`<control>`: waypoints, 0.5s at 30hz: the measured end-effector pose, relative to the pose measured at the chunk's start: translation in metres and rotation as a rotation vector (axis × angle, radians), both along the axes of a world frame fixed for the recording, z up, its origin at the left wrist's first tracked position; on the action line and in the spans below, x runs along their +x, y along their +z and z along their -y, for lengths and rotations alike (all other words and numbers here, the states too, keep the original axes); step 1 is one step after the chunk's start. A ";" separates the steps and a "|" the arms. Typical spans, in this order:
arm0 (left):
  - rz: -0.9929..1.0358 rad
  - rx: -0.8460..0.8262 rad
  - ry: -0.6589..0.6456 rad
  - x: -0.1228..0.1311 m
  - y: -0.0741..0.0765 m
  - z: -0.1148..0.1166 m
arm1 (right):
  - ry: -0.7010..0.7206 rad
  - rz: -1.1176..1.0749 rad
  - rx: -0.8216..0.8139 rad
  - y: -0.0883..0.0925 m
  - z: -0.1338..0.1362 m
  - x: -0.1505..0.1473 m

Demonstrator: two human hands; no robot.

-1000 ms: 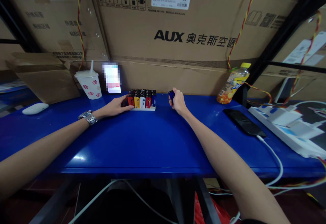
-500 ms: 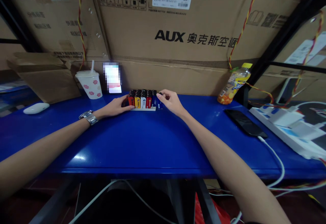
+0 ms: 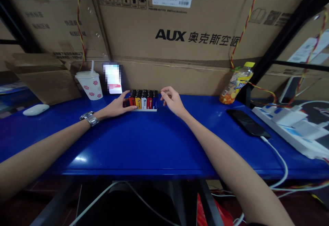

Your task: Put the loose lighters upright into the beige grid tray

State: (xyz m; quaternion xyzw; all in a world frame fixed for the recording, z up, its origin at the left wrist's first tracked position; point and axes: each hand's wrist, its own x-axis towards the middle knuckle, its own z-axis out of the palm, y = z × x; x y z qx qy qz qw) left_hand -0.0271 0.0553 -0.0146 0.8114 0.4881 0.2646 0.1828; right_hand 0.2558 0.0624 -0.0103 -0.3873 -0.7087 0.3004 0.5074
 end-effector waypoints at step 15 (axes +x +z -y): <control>-0.308 0.196 -0.071 0.049 0.064 -0.027 | -0.078 0.181 0.037 -0.015 -0.016 0.020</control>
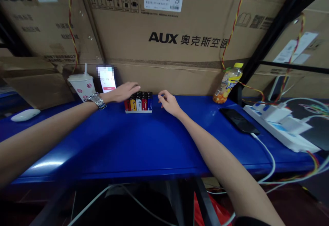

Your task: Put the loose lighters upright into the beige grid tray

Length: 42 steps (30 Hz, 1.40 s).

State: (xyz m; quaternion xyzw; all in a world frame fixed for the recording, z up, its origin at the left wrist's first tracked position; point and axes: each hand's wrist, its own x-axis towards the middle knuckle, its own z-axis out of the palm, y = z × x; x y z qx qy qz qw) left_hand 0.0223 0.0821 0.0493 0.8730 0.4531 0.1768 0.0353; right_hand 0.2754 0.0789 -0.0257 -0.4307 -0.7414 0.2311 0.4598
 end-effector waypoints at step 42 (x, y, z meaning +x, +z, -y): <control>0.908 -0.583 0.156 0.056 -0.008 0.005 | 0.147 -0.270 -0.295 0.012 0.024 -0.051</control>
